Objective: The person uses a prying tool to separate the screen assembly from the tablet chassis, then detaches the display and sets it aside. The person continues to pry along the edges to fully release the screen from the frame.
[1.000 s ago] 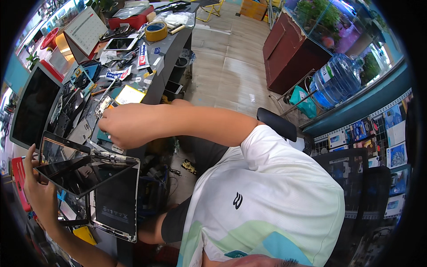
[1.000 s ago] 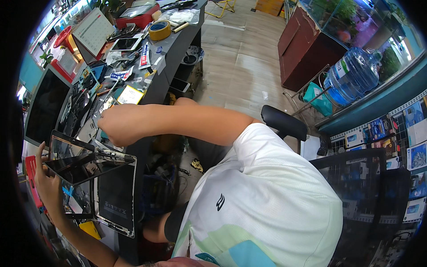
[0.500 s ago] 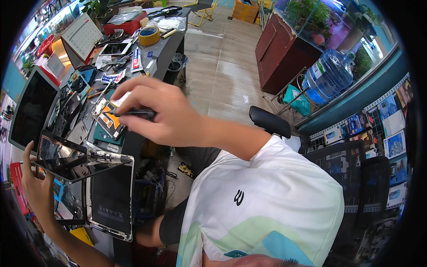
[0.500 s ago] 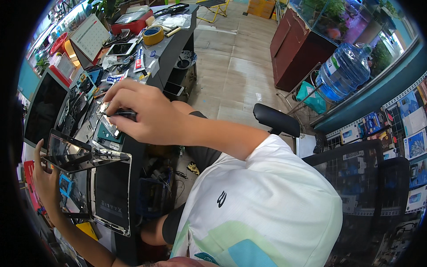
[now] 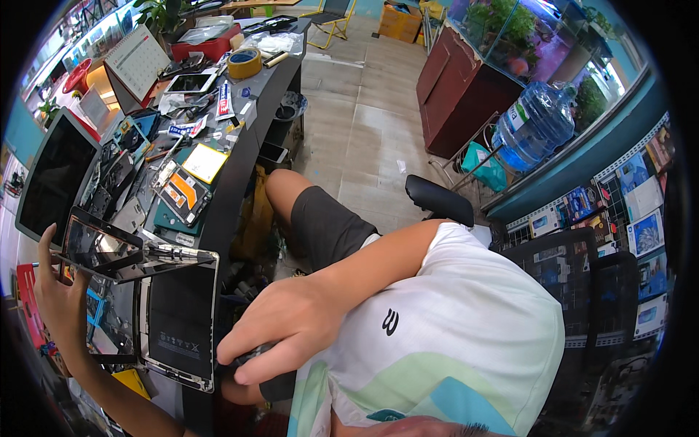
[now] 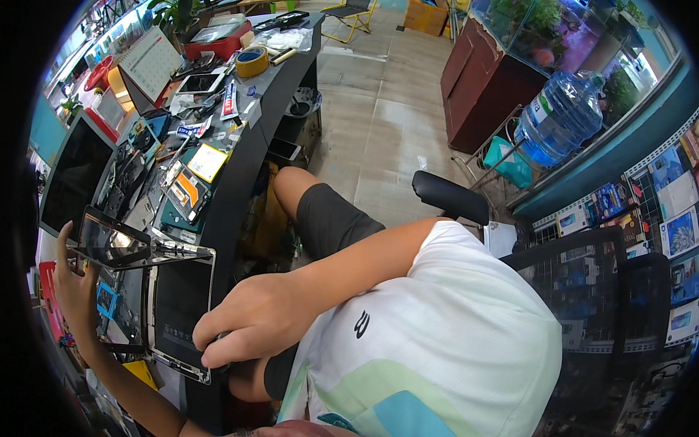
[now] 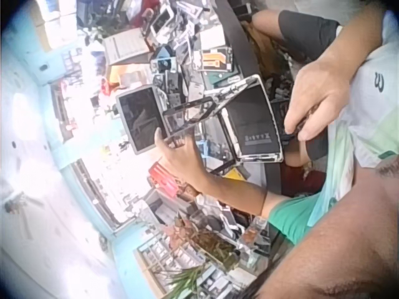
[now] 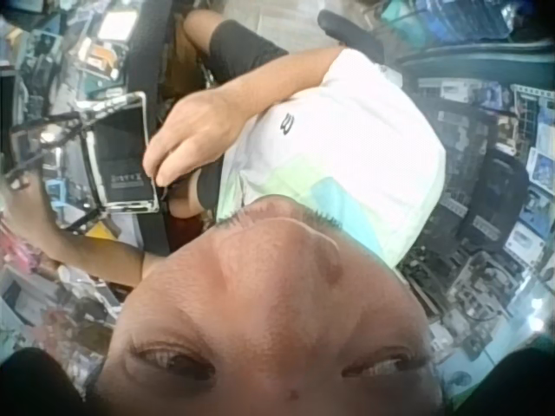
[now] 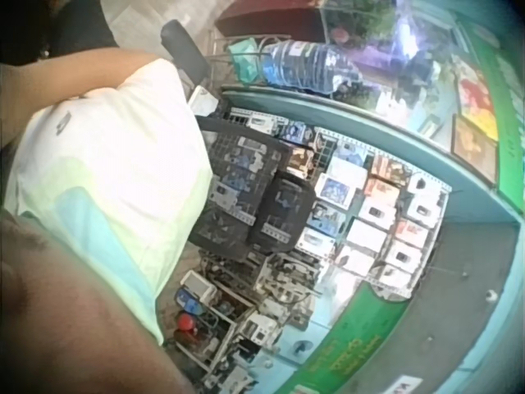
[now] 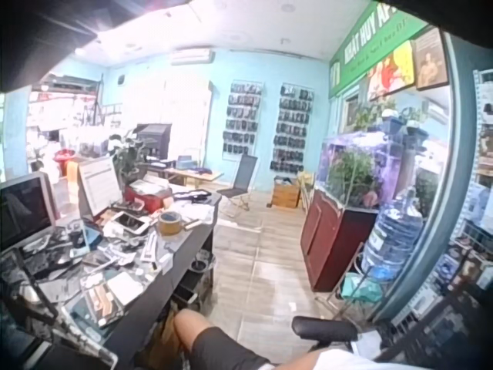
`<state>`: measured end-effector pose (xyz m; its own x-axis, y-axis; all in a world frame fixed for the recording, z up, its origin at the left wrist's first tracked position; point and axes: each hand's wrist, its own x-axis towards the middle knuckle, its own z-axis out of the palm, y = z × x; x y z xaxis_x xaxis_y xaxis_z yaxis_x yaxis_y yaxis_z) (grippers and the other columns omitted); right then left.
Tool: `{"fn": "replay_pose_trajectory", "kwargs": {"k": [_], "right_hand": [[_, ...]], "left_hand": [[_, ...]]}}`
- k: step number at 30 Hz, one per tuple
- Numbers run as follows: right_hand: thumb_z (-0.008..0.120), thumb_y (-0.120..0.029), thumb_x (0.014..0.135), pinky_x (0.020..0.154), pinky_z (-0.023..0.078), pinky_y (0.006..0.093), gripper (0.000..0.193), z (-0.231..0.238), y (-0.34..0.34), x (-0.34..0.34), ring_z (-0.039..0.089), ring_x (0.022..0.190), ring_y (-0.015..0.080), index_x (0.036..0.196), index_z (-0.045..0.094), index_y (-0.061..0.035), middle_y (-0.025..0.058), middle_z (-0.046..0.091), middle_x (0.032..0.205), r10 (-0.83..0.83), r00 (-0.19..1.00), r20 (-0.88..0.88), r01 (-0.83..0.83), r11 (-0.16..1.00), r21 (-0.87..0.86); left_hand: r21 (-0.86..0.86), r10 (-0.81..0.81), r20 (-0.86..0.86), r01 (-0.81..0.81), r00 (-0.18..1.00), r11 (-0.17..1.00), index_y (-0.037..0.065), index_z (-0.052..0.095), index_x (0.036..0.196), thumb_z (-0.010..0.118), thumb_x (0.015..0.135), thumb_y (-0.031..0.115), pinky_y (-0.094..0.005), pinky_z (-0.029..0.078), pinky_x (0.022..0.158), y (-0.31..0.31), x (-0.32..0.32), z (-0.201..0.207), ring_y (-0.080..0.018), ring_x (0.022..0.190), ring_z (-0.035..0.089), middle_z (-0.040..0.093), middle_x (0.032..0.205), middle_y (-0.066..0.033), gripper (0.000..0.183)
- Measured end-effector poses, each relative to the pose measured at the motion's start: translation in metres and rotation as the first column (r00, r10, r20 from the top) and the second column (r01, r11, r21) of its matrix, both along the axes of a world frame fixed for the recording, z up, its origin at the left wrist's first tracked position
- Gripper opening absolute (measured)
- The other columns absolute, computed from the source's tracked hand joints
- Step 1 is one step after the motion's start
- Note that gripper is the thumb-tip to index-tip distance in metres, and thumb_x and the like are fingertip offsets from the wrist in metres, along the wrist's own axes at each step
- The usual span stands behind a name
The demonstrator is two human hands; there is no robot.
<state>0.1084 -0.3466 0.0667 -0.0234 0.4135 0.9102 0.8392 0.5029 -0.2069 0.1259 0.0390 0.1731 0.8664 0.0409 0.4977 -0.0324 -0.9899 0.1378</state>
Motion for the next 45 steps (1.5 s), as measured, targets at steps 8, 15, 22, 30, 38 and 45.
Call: {"fn": "replay_pose_trajectory", "kwargs": {"k": [8,15,22,30,38,45], "right_hand": [[0.058,-0.009,0.109,0.058,0.057,0.0337,0.039,-0.012,0.043,-0.002,0.071,0.081,0.0297,0.146,0.058,0.0002,0.0219,0.065,0.121,-0.024,0.998,0.051,0.025,1.0,-0.017],[0.061,-0.012,0.105,0.056,0.055,0.0343,0.049,-0.01,0.063,-0.003,0.067,0.077,0.0278,0.152,0.055,-0.0012,0.0194,0.061,0.113,-0.112,0.989,0.093,0.111,0.994,0.017],[0.064,-0.013,0.102,0.051,0.053,0.034,0.058,-0.002,0.071,-0.001,0.063,0.071,0.0259,0.158,0.053,-0.0079,0.0157,0.057,0.107,-0.251,0.967,0.045,0.253,0.965,-0.068],[0.064,-0.015,0.101,0.051,0.054,0.0344,0.055,-0.012,0.089,0.001,0.067,0.072,0.0244,0.155,0.055,-0.0108,0.0175,0.061,0.116,-0.361,0.93,0.071,0.367,0.924,-0.106],[0.062,-0.012,0.096,0.058,0.055,0.0354,0.067,-0.02,0.097,0.002,0.07,0.071,0.0259,0.161,0.049,-0.0043,0.0314,0.064,0.134,-0.469,0.872,0.143,0.489,0.846,-0.211],[0.061,-0.011,0.095,0.056,0.054,0.0373,0.073,-0.019,0.102,0.007,0.069,0.07,0.0282,0.165,0.042,-0.0016,0.034,0.064,0.128,-0.421,0.893,0.156,0.449,0.836,-0.316]], "left_hand": [[0.043,-0.035,0.081,0.031,0.996,0.999,0.018,0.057,0.163,0.076,0.093,0.075,-0.0369,0.049,0.074,0.004,0.007,-0.012,-0.0195,0.083,0.062,0.067,0.092,-0.0075,0.092],[0.098,-0.043,0.086,0.034,0.995,0.995,0.018,0.057,0.163,0.074,0.091,0.079,-0.0371,0.049,0.073,0.011,0.006,-0.011,-0.0188,0.083,0.062,0.066,0.091,-0.0069,0.095],[0.055,-0.058,0.076,0.054,0.995,0.997,0.018,0.056,0.163,0.078,0.092,0.072,-0.0363,0.048,0.073,0.005,0.013,-0.012,-0.0181,0.082,0.062,0.066,0.091,-0.0061,0.093],[-0.02,-0.033,0.051,0.034,0.998,0.999,0.017,0.057,0.163,0.081,0.095,0.032,-0.0359,0.05,0.076,0.006,0.008,-0.01,-0.0191,0.082,0.063,0.066,0.091,-0.0073,0.074],[-0.047,-0.023,0.076,0.027,0.997,0.999,0.02,0.058,0.163,0.074,0.088,0.014,-0.0365,0.052,0.078,0.011,0.011,-0.014,-0.0193,0.083,0.062,0.064,0.094,-0.0069,0.076],[-0.095,-0.006,0.058,0.012,0.998,0.995,0.021,0.057,0.164,0.072,0.09,0.011,-0.0314,0.049,0.073,0.008,0.011,-0.016,-0.0147,0.079,0.058,0.06,0.092,-0.0041,0.076]]}}
